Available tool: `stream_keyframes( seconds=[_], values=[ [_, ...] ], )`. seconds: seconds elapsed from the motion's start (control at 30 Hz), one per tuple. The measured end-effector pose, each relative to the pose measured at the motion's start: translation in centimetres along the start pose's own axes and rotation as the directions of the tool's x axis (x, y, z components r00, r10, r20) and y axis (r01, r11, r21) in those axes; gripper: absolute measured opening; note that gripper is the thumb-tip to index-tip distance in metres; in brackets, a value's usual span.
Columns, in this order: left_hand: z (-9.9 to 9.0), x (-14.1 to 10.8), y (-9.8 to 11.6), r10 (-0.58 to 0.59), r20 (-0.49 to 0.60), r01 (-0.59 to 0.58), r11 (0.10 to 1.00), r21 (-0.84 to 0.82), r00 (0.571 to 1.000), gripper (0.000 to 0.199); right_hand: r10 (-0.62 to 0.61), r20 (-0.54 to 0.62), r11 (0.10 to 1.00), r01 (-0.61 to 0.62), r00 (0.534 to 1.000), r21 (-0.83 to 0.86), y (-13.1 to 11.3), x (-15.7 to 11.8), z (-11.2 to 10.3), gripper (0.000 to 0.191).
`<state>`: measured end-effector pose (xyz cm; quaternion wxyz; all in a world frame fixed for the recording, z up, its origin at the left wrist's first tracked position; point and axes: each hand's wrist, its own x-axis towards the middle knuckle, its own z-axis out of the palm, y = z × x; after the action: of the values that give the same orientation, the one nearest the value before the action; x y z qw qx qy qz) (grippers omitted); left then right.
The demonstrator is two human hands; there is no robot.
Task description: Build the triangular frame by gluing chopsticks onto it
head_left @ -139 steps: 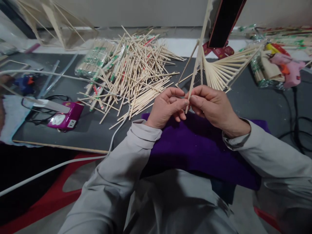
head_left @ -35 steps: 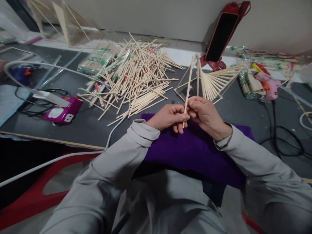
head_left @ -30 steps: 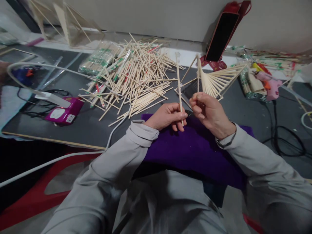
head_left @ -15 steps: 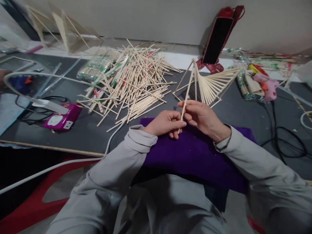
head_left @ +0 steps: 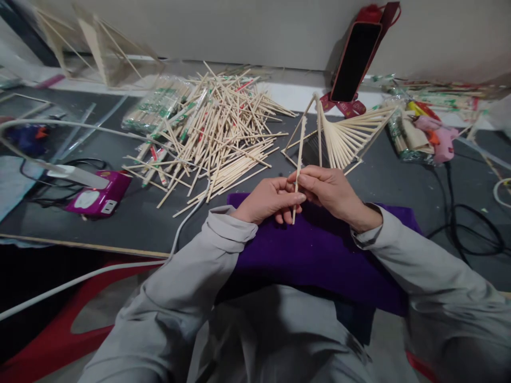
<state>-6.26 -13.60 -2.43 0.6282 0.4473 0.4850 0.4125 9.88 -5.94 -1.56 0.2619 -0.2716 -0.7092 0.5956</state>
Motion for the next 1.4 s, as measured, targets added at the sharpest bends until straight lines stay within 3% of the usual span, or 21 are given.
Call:
stream_keyframes(
  seconds=[0.23,0.37,0.53,0.6,0.67,0.77,0.93,1.23,1.4],
  values=[
    [-0.1,0.1,-0.2,0.010,0.085,-0.010,1.000,0.000,0.996,0.028,0.021,0.091,0.998,-0.015,0.996,-0.068,-0.6,-0.2,0.0,0.026],
    [-0.1,0.1,-0.3,-0.028,0.090,0.024,0.999,0.046,0.996,0.035,0.000,0.059,0.975,0.013,0.998,-0.221,-1.2,-0.1,0.1,0.025],
    [-0.1,0.1,-0.4,-0.059,0.077,0.054,0.997,0.061,0.995,0.039,-0.140,-0.039,0.908,0.113,0.989,-0.403,-0.8,0.0,0.4,0.023],
    [-0.1,0.0,-0.4,-0.049,0.078,0.046,0.998,0.045,0.996,0.037,-0.090,-0.064,0.953,0.067,0.994,-0.295,-0.4,0.1,0.4,0.021],
    [-0.1,-0.1,-0.4,-0.026,0.081,0.024,1.000,0.019,0.996,0.034,0.049,-0.086,0.997,-0.053,0.995,-0.052,0.1,0.3,0.2,0.019],
    [-0.2,-0.2,-0.4,-0.012,0.096,0.012,1.000,0.001,0.995,0.031,0.224,-0.095,0.946,-0.194,0.970,0.259,0.3,0.7,-0.1,0.013],
    [-0.3,-0.2,-0.3,-0.056,0.141,0.055,0.998,0.006,0.988,0.029,0.229,0.011,0.904,-0.216,0.973,0.368,0.0,0.6,-0.2,0.018],
    [-0.1,-0.1,-0.1,-0.047,0.101,0.045,0.999,0.019,0.994,0.029,0.102,0.040,0.978,-0.107,0.994,0.180,0.2,0.4,-0.6,0.031],
    [0.0,-0.2,-0.1,-0.033,0.037,0.031,0.998,0.045,0.999,0.023,-0.075,-0.034,0.981,0.067,0.997,-0.182,-0.4,0.2,-0.5,0.026]
  ],
)
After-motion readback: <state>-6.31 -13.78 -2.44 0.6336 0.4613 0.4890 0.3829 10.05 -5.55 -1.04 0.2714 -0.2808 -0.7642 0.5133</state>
